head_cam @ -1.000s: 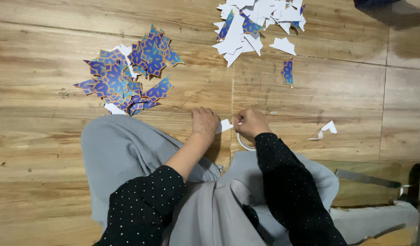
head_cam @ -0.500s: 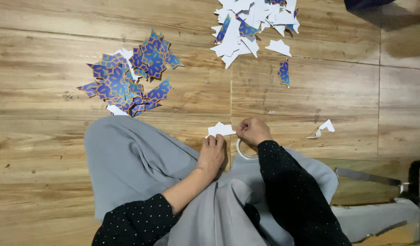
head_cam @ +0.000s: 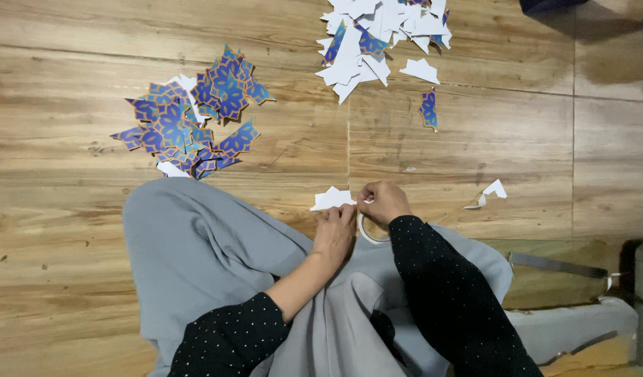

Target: The person sits on the floor and assembles small, patterned paper cutouts. They pick up individual pieces, apply adhesive tape to the edges, and attach them to other pieces to form a larger decorative shape.

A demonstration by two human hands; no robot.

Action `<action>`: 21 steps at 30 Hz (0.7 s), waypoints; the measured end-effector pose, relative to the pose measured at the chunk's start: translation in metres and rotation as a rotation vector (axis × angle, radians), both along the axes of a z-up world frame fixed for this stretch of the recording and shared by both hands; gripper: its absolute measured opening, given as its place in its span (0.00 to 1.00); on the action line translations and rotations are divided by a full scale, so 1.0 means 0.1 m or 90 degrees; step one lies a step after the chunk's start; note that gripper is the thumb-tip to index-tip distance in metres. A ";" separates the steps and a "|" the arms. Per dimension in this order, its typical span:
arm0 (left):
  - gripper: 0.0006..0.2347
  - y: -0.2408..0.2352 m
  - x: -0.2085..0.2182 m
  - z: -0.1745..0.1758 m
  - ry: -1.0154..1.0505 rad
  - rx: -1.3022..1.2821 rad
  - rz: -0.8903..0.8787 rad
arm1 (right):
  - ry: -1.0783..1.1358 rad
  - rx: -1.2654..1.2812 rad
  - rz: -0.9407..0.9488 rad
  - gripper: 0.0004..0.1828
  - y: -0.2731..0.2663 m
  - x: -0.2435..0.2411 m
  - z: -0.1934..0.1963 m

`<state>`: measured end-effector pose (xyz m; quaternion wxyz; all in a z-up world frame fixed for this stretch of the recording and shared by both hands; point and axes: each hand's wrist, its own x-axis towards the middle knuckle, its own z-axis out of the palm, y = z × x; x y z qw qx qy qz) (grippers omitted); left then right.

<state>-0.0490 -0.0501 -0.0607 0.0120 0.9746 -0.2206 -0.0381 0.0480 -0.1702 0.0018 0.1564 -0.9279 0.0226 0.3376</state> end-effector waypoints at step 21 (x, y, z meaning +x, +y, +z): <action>0.20 0.15 0.13 0.22 0.085 0.015 -0.047 | -0.485 -0.104 0.230 0.08 -0.17 0.07 -0.06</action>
